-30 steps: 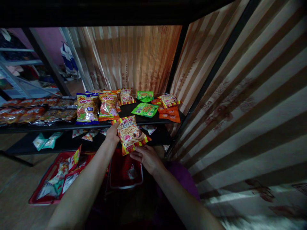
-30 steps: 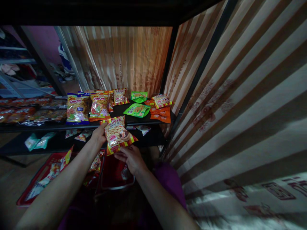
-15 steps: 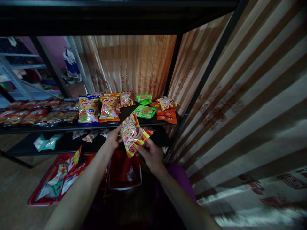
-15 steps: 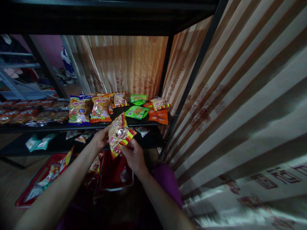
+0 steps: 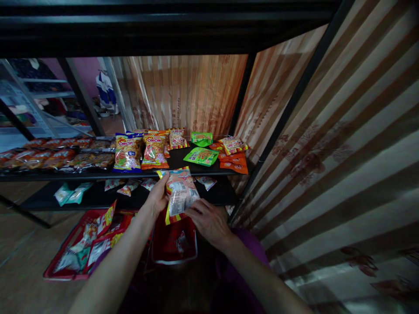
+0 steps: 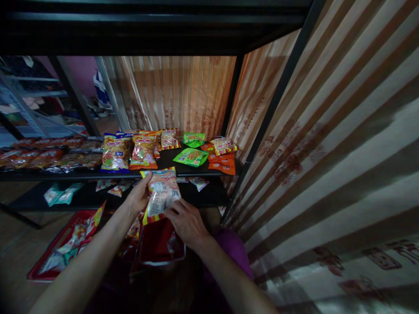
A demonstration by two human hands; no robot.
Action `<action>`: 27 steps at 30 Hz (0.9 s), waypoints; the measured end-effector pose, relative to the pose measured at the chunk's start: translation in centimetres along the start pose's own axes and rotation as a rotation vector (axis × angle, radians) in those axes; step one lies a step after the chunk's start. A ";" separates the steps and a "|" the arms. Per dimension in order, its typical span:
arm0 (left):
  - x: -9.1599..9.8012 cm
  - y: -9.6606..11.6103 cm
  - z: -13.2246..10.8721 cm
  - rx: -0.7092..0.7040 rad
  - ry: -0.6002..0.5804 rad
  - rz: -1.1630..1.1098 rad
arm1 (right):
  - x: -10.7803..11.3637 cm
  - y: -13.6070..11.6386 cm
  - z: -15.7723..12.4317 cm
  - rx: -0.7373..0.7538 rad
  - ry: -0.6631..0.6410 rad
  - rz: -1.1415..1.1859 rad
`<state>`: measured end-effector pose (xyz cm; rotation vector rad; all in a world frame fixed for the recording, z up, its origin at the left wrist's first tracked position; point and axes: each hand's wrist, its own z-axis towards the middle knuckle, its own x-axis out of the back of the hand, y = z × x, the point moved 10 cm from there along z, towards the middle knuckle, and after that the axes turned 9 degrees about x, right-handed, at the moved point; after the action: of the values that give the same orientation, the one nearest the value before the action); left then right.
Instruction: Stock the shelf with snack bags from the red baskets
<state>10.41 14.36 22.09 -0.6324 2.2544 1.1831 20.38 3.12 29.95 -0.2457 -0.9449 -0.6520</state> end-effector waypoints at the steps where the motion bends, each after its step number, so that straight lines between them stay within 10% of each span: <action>1: 0.3 -0.1 0.2 0.006 0.021 -0.014 | 0.0 0.1 -0.1 -0.010 0.007 -0.001; 5: 1.2 0.9 0.3 -0.092 0.090 -0.086 | 0.6 1.5 -1.6 -0.175 0.175 0.076; 8: 1.7 2.7 -0.1 -0.275 0.137 -0.133 | 0.2 4.3 -5.2 -0.588 0.446 0.330; 14: 1.5 2.9 -0.8 -0.408 0.178 -0.114 | -10.5 1.8 -8.2 -1.307 0.362 1.579; 19: 1.3 2.0 -1.3 -0.415 0.193 -0.094 | -10.5 1.9 -7.2 -1.356 0.565 1.724; 27: 1.3 1.7 -0.1 -0.348 0.143 -0.176 | -9.5 2.7 -8.0 -1.254 0.521 1.523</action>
<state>8.39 14.95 22.30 -1.0564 2.0666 1.4934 23.48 5.37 17.88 -1.6094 0.4123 0.2479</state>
